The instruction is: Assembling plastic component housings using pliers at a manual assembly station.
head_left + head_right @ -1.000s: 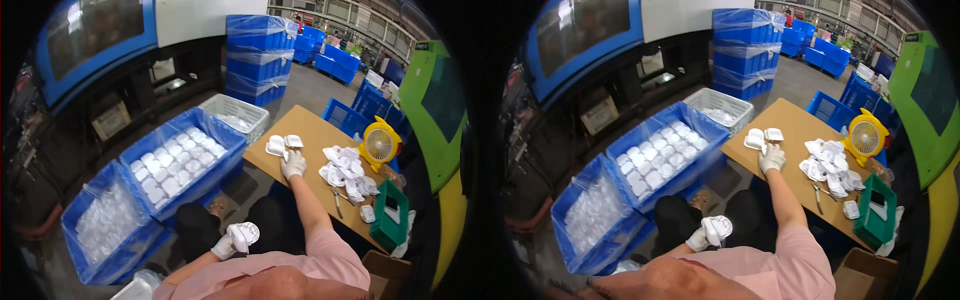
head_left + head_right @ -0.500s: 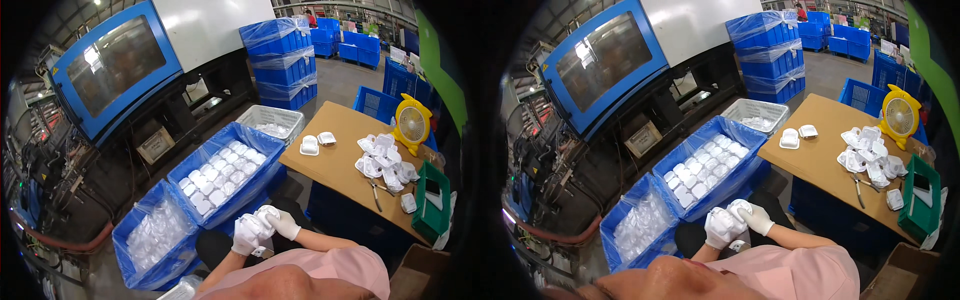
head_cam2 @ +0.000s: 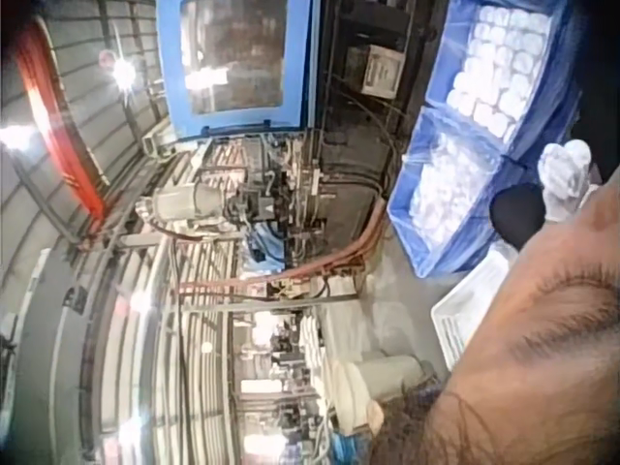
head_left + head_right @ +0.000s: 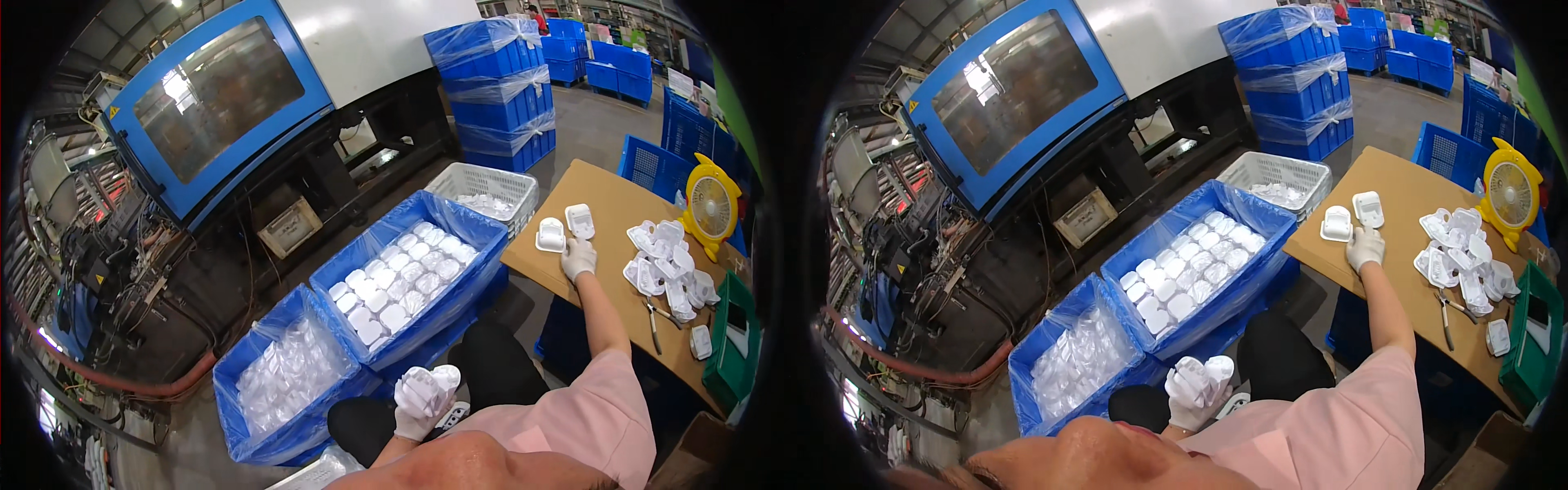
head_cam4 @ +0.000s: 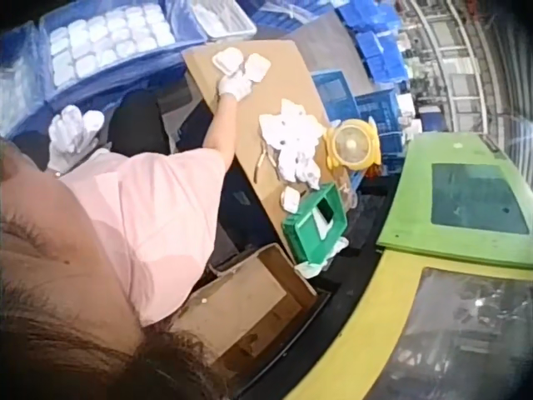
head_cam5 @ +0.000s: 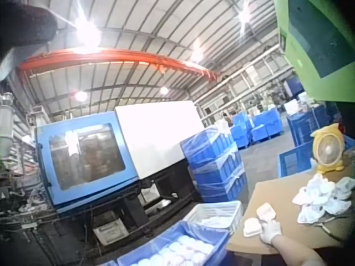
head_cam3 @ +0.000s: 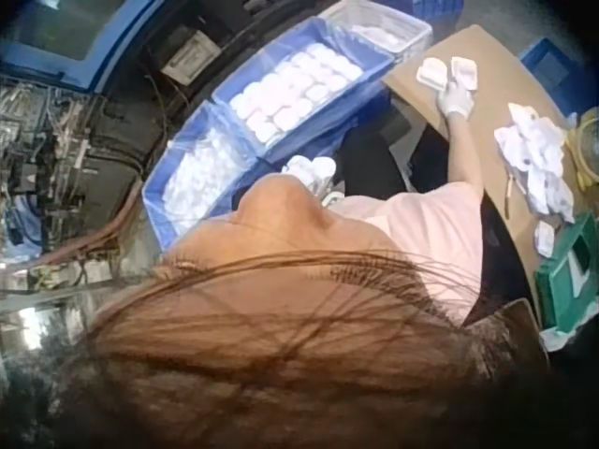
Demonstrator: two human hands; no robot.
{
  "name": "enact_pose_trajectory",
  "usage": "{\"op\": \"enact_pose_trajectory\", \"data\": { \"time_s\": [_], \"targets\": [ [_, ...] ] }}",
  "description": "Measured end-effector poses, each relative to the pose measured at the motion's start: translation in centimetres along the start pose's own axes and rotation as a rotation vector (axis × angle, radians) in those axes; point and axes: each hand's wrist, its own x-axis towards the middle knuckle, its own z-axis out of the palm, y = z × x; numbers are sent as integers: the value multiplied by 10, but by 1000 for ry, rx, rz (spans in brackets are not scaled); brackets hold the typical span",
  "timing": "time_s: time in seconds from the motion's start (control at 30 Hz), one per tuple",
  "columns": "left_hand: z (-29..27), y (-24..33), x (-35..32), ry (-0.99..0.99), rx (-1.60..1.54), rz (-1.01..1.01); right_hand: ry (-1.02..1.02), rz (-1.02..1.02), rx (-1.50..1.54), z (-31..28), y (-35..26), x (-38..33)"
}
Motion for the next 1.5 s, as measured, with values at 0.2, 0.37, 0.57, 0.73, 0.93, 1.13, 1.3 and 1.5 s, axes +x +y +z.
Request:
{"op": "enact_pose_trajectory", "data": {
  "time_s": [0.2, 0.37, 0.57, 0.73, 0.93, 1.13, 1.3, 1.5],
  "targets": [
    [20, -3, -39, -195, -797, -372, 121, 120, -12, -13, -7, 4],
    [73, -15, -75, 132, -2513, -748, -17, 135, -114, 15, 3, 35],
    [116, -16, -98, 238, -2755, -776, -80, 326, -70, 6, 11, 49],
    [75, -1, -79, 294, -2893, -707, -57, 368, -94, 14, 23, 45],
    [66, 1, -69, 95, -3067, -569, 58, 197, -188, -11, 17, 27],
    [88, 6, -61, -83, -2844, -669, -23, 167, -131, 3, 27, 41],
    [82, 12, -58, 4, -2854, -684, -82, 238, -86, -18, 29, 26],
    [91, 3, -63, -16, -2974, -559, 38, 127, 1084, -16, 0, -20]
  ]
}}
